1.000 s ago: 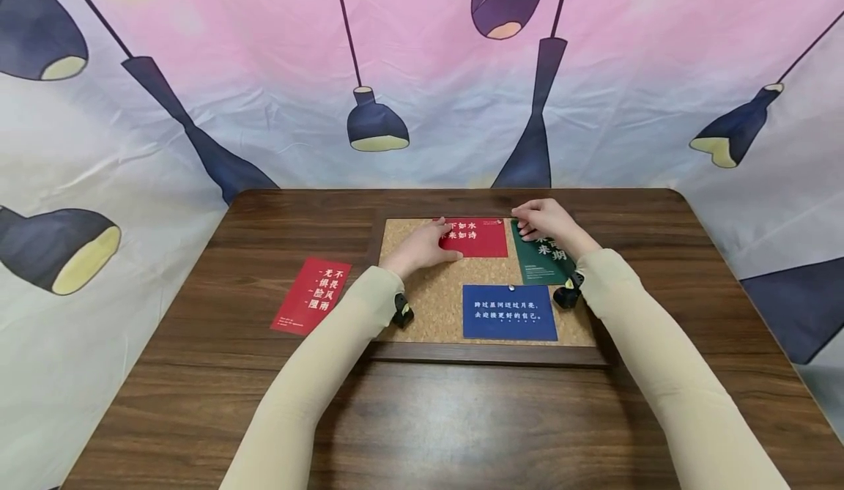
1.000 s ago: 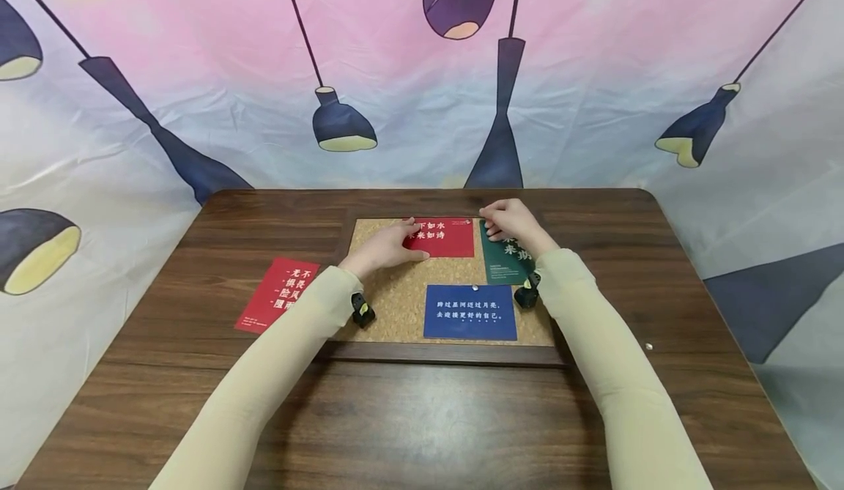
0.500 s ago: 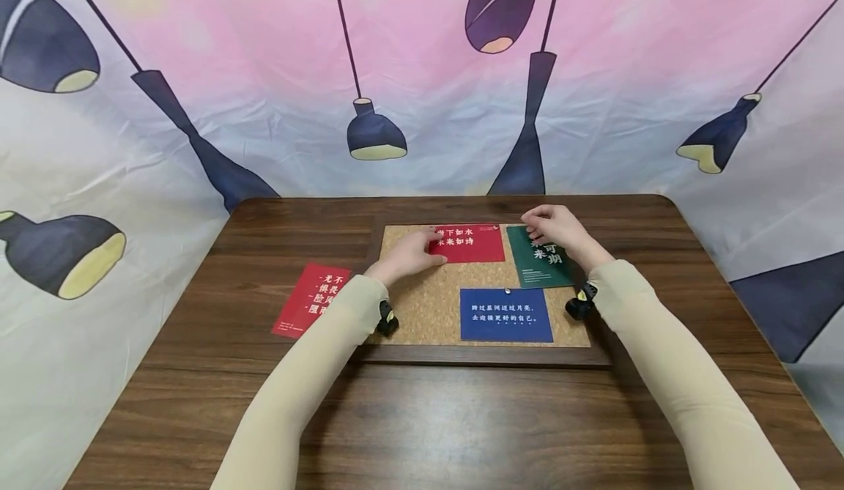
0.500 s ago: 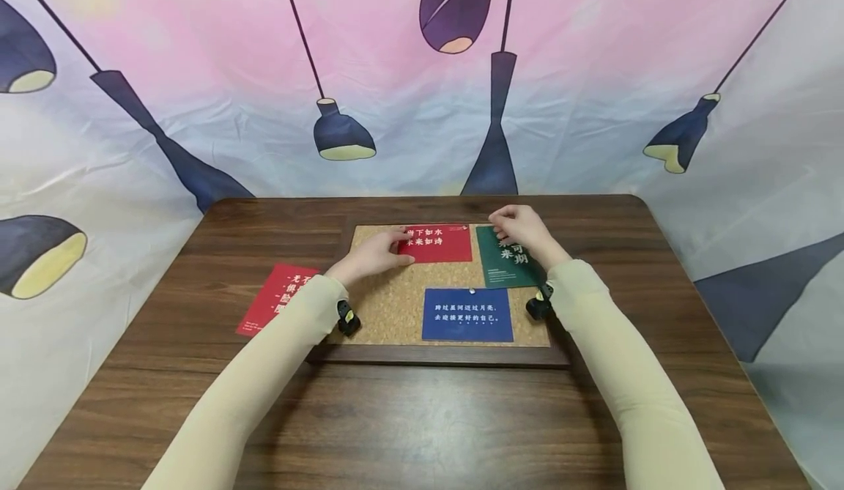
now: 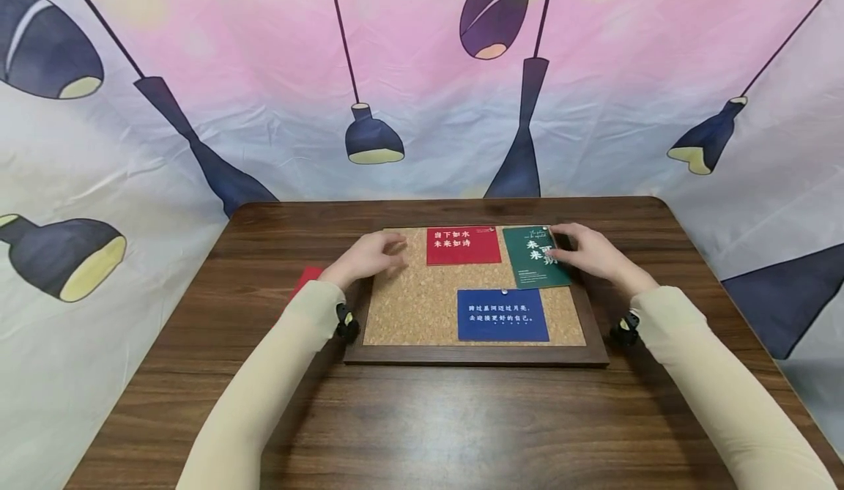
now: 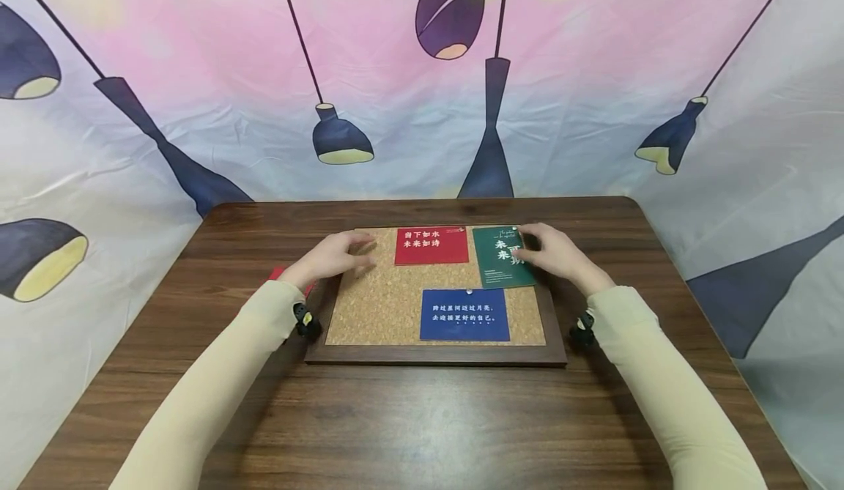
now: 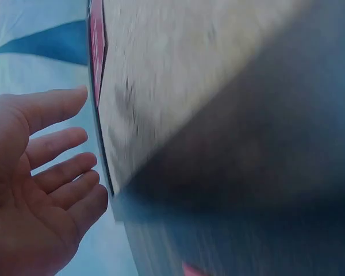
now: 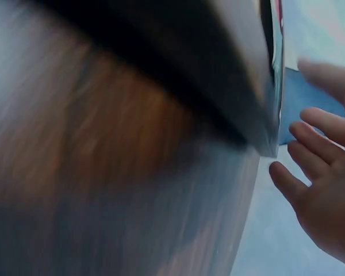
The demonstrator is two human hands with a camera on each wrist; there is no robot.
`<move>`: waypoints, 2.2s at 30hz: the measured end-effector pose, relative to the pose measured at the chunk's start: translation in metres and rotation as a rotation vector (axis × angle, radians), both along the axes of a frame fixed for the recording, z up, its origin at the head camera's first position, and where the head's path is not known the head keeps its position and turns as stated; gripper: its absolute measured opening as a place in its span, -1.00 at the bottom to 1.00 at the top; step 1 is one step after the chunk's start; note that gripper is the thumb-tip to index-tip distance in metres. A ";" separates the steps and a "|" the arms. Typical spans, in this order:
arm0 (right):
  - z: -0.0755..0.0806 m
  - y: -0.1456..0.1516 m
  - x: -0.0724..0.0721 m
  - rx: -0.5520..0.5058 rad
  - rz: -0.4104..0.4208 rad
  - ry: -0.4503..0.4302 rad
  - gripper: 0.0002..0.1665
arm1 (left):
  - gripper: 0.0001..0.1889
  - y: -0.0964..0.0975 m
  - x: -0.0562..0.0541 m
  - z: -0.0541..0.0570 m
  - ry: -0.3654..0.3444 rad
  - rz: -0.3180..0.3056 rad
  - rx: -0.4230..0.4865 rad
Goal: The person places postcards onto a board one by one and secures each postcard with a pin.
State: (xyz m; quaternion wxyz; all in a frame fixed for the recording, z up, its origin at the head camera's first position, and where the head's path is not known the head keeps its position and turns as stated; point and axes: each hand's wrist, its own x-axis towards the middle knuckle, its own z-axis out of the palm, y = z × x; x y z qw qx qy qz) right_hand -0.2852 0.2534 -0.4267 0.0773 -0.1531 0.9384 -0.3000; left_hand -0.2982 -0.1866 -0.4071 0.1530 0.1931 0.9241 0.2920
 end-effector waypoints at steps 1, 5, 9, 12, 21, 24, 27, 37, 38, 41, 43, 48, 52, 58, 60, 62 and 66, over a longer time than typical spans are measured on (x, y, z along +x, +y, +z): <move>-0.001 0.003 0.003 0.018 0.027 -0.018 -0.09 | -0.42 -0.005 0.001 0.001 0.002 0.004 -0.001; -0.003 0.010 0.017 0.052 0.129 -0.136 0.21 | -0.42 -0.027 0.006 0.008 0.014 0.027 -0.019; -0.005 0.012 0.035 0.057 0.184 -0.229 0.40 | -0.42 -0.047 0.012 0.016 0.024 0.065 -0.037; -0.005 0.013 0.048 0.068 0.199 -0.245 0.48 | -0.41 -0.060 0.014 0.021 0.037 0.086 -0.053; -0.002 0.015 0.068 0.050 0.222 -0.241 0.51 | -0.38 -0.096 0.033 0.035 0.078 0.188 -0.085; -0.004 0.017 0.072 0.053 0.224 -0.237 0.51 | -0.37 -0.105 0.038 0.035 0.080 0.198 -0.092; -0.004 0.017 0.072 0.051 0.226 -0.224 0.51 | -0.34 -0.113 0.042 0.035 0.070 0.213 -0.101; -0.007 0.017 0.074 0.061 0.208 -0.227 0.51 | -0.35 -0.137 0.044 0.016 -0.039 0.206 -0.116; -0.007 0.017 0.074 0.059 0.208 -0.227 0.51 | -0.35 -0.139 0.042 0.014 -0.042 0.203 -0.120; -0.006 0.017 0.074 0.054 0.206 -0.224 0.51 | -0.37 -0.143 0.037 0.007 -0.070 0.211 -0.110; -0.005 0.016 0.074 0.049 0.204 -0.226 0.51 | -0.36 -0.146 0.033 0.004 -0.097 0.215 -0.102; -0.004 0.016 0.074 0.048 0.201 -0.234 0.51 | -0.39 -0.150 0.025 -0.001 -0.113 0.187 -0.122; -0.004 0.016 0.073 0.050 0.203 -0.235 0.51 | -0.42 -0.155 0.021 -0.004 -0.097 0.140 -0.134; -0.005 0.016 0.072 0.048 0.205 -0.229 0.51 | -0.46 -0.157 0.015 -0.003 -0.122 0.119 -0.133; -0.006 0.016 0.072 0.048 0.205 -0.228 0.51 | -0.49 -0.157 0.013 -0.002 -0.121 0.112 -0.139; -0.007 0.016 0.072 0.048 0.203 -0.227 0.51 | -0.51 -0.157 0.012 -0.001 -0.122 0.105 -0.142; -0.007 0.016 0.072 0.038 0.199 -0.235 0.50 | -0.53 -0.158 0.011 -0.002 -0.110 0.096 -0.146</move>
